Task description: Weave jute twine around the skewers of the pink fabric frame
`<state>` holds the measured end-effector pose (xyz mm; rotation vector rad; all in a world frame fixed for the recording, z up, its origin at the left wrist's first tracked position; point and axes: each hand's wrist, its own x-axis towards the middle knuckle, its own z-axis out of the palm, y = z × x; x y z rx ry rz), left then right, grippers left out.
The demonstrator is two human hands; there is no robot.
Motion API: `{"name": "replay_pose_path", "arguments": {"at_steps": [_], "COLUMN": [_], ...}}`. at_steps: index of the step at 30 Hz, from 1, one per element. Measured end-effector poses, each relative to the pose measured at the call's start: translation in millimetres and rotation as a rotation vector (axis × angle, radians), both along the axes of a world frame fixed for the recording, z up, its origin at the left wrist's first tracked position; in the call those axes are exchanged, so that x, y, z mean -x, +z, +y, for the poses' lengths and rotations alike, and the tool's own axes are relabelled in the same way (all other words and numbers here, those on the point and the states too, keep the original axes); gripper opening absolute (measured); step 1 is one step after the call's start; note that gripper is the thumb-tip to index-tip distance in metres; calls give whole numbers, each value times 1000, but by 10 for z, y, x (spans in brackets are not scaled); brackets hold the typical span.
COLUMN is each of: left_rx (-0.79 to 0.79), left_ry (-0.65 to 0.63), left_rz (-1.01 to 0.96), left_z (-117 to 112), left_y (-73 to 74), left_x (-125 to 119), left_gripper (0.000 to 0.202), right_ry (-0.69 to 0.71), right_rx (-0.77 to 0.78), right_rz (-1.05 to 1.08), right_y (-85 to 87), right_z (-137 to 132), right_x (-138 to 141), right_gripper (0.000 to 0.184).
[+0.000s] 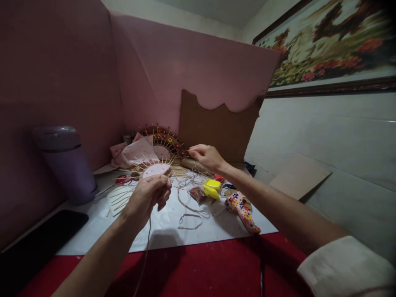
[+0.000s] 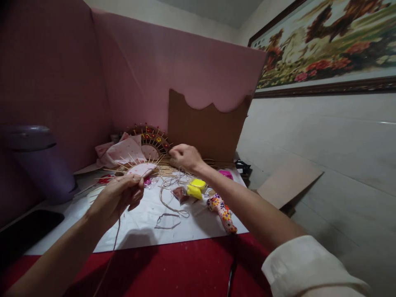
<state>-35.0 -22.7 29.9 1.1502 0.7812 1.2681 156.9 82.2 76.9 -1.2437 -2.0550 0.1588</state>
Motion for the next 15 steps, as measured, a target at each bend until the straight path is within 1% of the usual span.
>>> {"name": "replay_pose_path", "arguments": {"at_steps": [1, 3, 4, 5, 6, 7, 8, 9, 10, 13, 15], "left_rx": [-1, -11, -14, -11, -6, 3, 12, 15, 13, 5, 14], "left_ry": [6, 24, 32, 35, 32, 30, 28, 27, 29, 29, 25], "left_rz": [5, 16, 20, 20, 17, 12, 6, -1, -7, -15, -11], "left_z": [-1, -1, 1, 3, 5, 7, 8, 9, 9, 9, 8], "left_y": [0, 1, 1, 1, 0, -2, -3, -5, -7, -9, -10], "left_x": [-2, -4, -4, -2, 1, 5, 10, 15, 19, 24, 22], "left_gripper": [16, 17, 18, 17, 17, 17, 16, 16, 16, 15, 16], "right_ry": [110, 531, 640, 688, 625, 482, 309, 87, -46, -317, -429], "right_rx": [48, 306, 366, 406, 392, 345, 289, 212, 168, 76, 28], "right_rz": [-14, -46, -40, -31, -14, 10, 29, 54, 72, 117, 122], "right_y": [-30, -84, -102, -113, -114, -105, -87, -61, -29, 77, 118], "right_z": [-97, -254, -295, -305, -283, -231, -155, -62, 38, 299, 378], "right_x": [103, 277, 335, 365, 367, 338, 282, 202, 104, -208, -326], "right_gripper": [19, 27, 30, 32, 34, 36, 36, 35, 35, 38, 36]}}
